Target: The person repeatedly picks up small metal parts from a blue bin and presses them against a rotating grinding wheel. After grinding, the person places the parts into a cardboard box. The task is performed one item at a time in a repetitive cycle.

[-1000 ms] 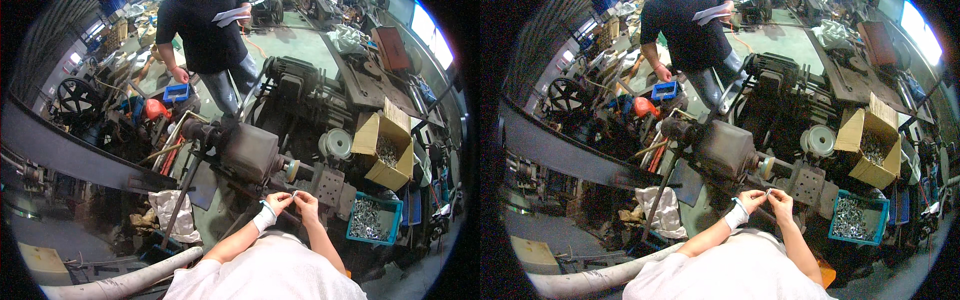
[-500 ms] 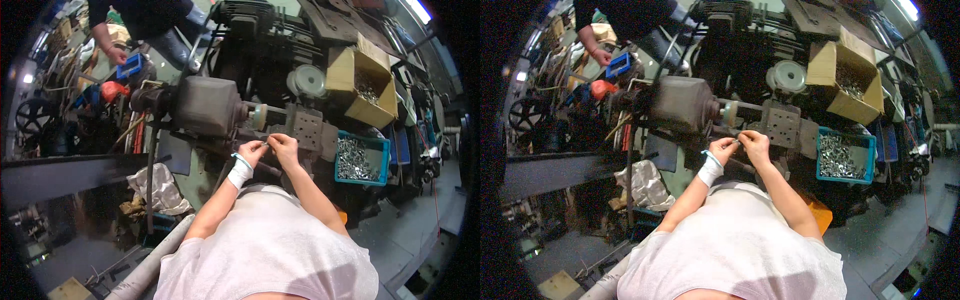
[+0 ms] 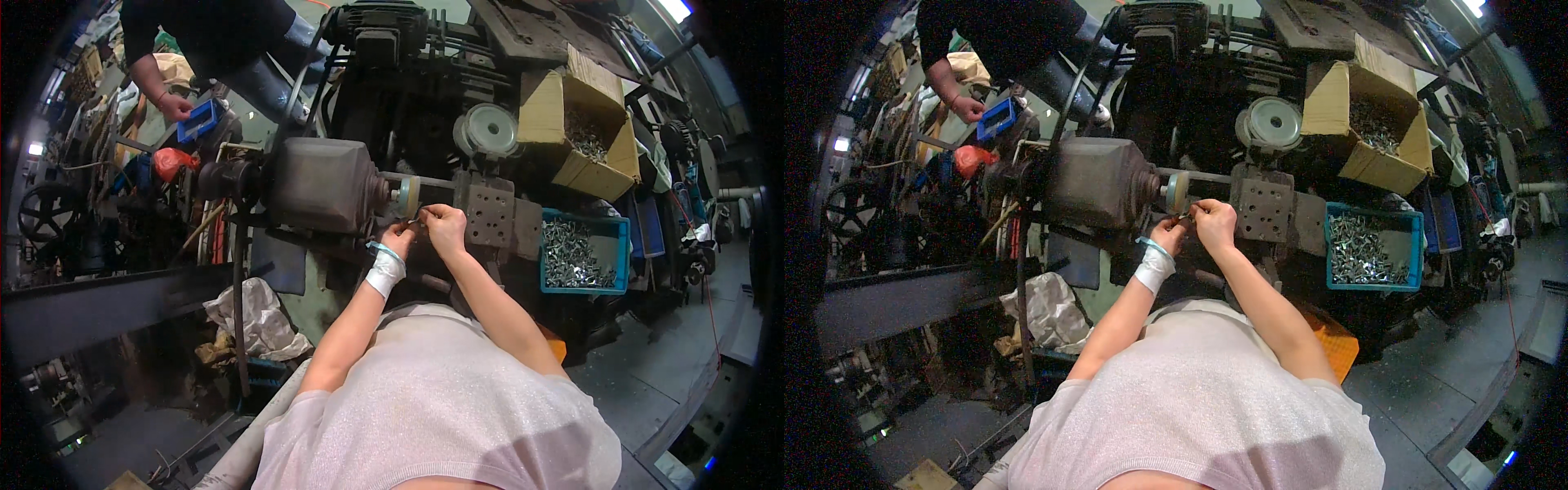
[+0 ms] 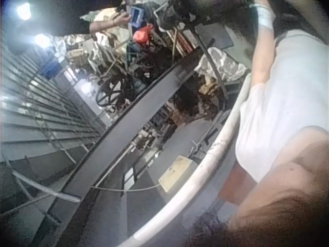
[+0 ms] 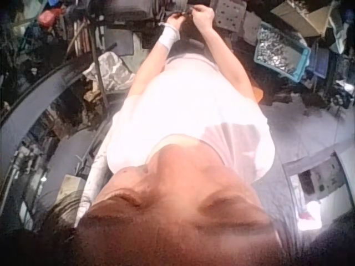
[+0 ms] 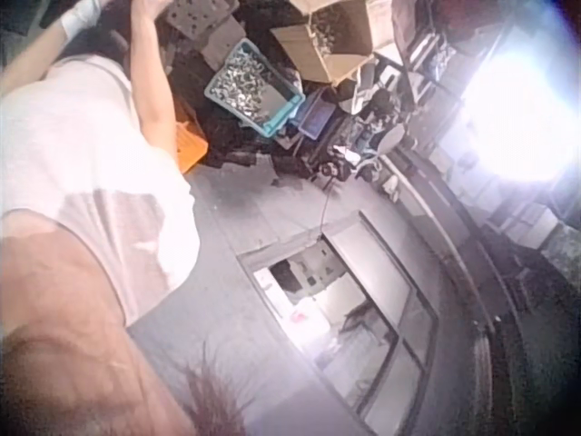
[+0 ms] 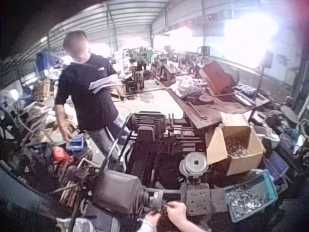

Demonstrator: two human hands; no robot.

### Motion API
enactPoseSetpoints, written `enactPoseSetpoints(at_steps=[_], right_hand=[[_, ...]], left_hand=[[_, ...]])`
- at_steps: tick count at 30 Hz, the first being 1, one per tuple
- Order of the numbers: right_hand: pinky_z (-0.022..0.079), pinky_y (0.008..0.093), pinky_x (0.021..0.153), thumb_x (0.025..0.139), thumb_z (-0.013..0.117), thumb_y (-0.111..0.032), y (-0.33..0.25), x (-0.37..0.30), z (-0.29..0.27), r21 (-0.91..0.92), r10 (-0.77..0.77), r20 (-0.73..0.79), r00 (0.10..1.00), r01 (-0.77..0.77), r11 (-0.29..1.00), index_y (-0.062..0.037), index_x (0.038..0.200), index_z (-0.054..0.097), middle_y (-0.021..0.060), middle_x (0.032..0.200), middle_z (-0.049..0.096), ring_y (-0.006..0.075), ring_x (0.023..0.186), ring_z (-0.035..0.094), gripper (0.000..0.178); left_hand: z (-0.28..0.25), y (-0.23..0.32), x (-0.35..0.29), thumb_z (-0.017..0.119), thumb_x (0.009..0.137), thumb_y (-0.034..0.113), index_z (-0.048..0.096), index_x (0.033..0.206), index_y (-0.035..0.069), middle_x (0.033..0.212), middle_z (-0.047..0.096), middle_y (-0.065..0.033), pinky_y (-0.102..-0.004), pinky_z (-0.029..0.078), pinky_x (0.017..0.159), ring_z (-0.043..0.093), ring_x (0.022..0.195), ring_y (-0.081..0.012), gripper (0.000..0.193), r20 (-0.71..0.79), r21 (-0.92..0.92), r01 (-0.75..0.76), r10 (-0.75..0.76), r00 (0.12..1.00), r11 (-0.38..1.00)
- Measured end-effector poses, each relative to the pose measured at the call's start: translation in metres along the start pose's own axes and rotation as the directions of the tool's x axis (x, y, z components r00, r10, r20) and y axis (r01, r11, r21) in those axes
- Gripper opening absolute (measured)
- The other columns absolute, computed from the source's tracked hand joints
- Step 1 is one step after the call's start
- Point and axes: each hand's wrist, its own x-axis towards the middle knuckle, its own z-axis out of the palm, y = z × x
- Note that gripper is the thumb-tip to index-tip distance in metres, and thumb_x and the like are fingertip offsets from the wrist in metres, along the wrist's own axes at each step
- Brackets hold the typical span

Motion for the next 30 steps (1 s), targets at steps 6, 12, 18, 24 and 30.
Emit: enactPoseSetpoints(at_steps=[6, 12, 18, 24, 30], right_hand=[[0.039, 0.0226, 0.045, 0.07, 0.062, -0.006, -0.005, -0.002, 0.004, -0.046, -0.096, -0.077, 0.992, 0.092, 0.995, 0.0022, 0.076, 0.064, 0.0046, 0.057, 0.058, 0.007, 0.05, 0.05, 0.011], [0.041, 0.023, 0.049, 0.069, 0.063, -0.007, -0.005, -0.004, 0.006, -0.048, -0.125, -0.132, 0.983, 0.119, 0.992, 0.0019, 0.076, 0.064, 0.0046, 0.059, 0.059, 0.0076, 0.052, 0.051, 0.011], [0.042, 0.0239, 0.05, 0.07, 0.063, -0.009, -0.005, -0.006, 0.008, -0.016, -0.081, -0.12, 0.99, 0.08, 0.997, 0.0023, 0.077, 0.064, 0.0071, 0.062, 0.06, 0.0097, 0.054, 0.053, 0.013], [0.041, 0.0222, 0.049, 0.074, 0.06, -0.008, -0.014, -0.02, -0.008, 0.225, 0.022, 0.017, 1.0, -0.025, 0.974, 0.0016, 0.082, 0.063, 0.005, 0.062, 0.059, 0.0081, 0.053, 0.052, 0.013], [0.035, 0.0154, 0.044, 0.076, 0.059, -0.006, -0.01, -0.027, -0.021, 0.472, 0.038, 0.203, 0.978, -0.132, 0.872, -0.0012, 0.086, 0.063, -0.0007, 0.064, 0.057, 0.0036, 0.052, 0.049, 0.011]], left_hand=[[0.001, -0.009, 0.01, 0.059, 0.076, 0.015, 0.056, 0.08, 0.004, 0.055, 0.045, 0.0043, -0.0203, 0.027, 0.038, 0.036, 0.042, -0.0047, 0.012, 0.02, -0.078, -0.068, 0.069, 0.997, 0.995], [-0.001, -0.002, 0.008, 0.059, 0.076, 0.015, 0.056, 0.079, 0.004, 0.054, 0.045, 0.0042, -0.021, 0.026, 0.036, 0.037, 0.04, -0.0054, 0.011, 0.037, 0.024, -0.057, 0.056, 0.998, 0.998], [-0.002, -0.009, 0.011, 0.058, 0.076, 0.014, 0.057, 0.081, 0.002, 0.054, 0.046, 0.003, -0.0208, 0.026, 0.035, 0.037, 0.039, -0.0057, 0.013, 0.013, -0.024, -0.089, 0.089, 0.996, 0.996], [-0.005, 0.008, -0.016, 0.058, 0.079, 0.024, 0.058, 0.085, 0.001, 0.064, 0.051, 0.0003, -0.0233, 0.034, 0.043, 0.045, 0.053, -0.0067, 0.023, 0.039, 0.109, -0.186, 0.183, 0.982, 0.976], [-0.018, 0.026, -0.026, 0.058, 0.079, 0.031, 0.058, 0.086, 0.013, 0.068, 0.052, 0.0043, -0.0242, 0.038, 0.049, 0.048, 0.058, -0.0089, 0.019, 0.327, -0.138, 0.395, -0.335, 0.884, 0.908]])
